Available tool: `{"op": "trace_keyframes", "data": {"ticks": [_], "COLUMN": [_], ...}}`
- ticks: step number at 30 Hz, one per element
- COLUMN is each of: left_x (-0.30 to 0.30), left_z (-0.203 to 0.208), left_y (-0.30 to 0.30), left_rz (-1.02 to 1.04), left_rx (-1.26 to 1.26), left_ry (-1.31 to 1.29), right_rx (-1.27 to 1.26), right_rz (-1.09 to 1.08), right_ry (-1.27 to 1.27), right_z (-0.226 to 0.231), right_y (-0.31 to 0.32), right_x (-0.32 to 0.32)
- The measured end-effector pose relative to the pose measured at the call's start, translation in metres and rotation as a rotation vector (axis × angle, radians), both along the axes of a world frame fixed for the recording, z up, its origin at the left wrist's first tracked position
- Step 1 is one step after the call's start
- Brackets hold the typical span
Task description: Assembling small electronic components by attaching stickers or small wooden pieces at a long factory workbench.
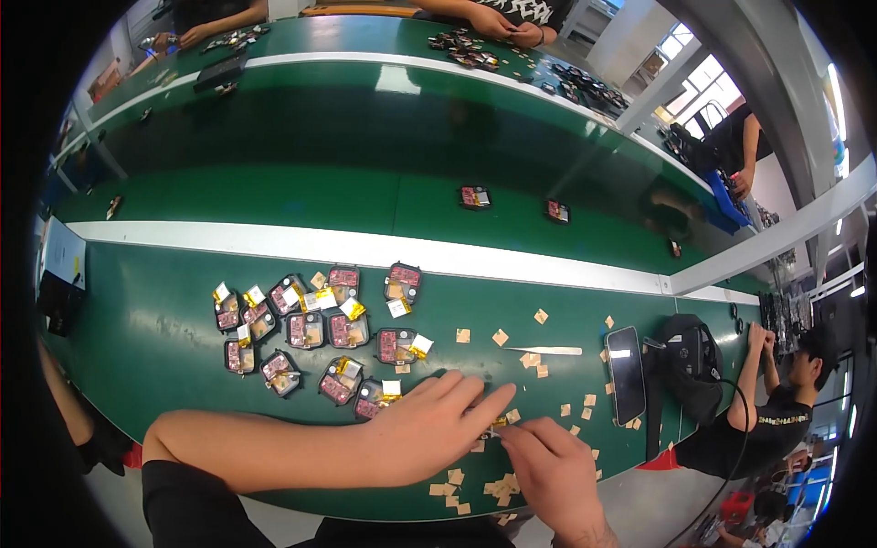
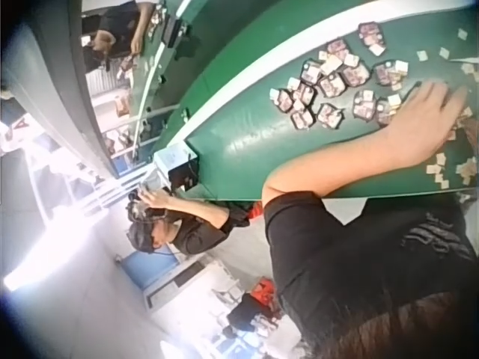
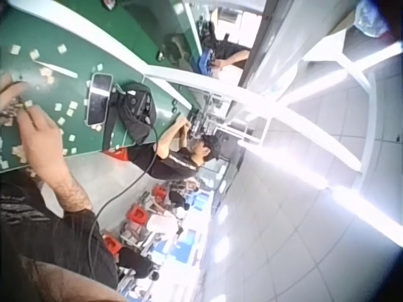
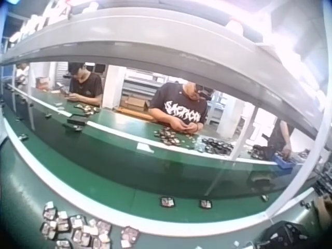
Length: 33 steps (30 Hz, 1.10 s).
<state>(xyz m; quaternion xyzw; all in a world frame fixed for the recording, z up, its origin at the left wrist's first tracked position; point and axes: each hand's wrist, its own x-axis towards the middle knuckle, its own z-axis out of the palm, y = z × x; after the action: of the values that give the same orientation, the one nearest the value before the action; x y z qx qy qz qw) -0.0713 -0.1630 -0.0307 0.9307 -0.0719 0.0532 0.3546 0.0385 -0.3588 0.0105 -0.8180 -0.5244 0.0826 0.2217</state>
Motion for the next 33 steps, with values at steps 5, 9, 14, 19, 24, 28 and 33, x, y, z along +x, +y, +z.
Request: {"op": "trace_keyframes", "data": {"ticks": [5, 9, 14, 19, 24, 28, 33], "left_x": [-0.001, 0.0, 0.001, 0.0, 0.002, 0.0, 0.0], "left_z": [-0.01, -0.009, -0.007, -0.008, -0.007, -0.016, -0.013], "left_y": [-0.002, 0.0, 0.0, 0.001, 0.002, 0.004, 0.004], "left_rz": [-0.014, -0.009, -0.021, -0.005, -0.022, -0.072, -0.111], "left_rx": [0.003, -0.04, -0.048, -0.041, -0.008, 0.046, 0.161], "left_ry": [-0.067, -0.092, -0.038, -0.055, -0.044, -0.17, -0.222], "right_rx": [-0.169, -0.219, -0.036, 0.176, 0.224, 0.029, 0.142], "right_rz": [0.006, 0.026, -0.059, -0.212, -0.128, 0.083, 0.149], "right_ry": [-0.124, -0.131, 0.084, 0.311, 0.271, 0.063, -0.029], "right_z": [0.01, 0.009, -0.014, -0.027, -0.024, -0.029, -0.039], "right_y": [0.01, 0.008, -0.005, -0.019, -0.017, -0.023, -0.024], "right_x": [-0.002, -0.002, 0.005, 0.001, 0.007, 0.014, 0.019]}}
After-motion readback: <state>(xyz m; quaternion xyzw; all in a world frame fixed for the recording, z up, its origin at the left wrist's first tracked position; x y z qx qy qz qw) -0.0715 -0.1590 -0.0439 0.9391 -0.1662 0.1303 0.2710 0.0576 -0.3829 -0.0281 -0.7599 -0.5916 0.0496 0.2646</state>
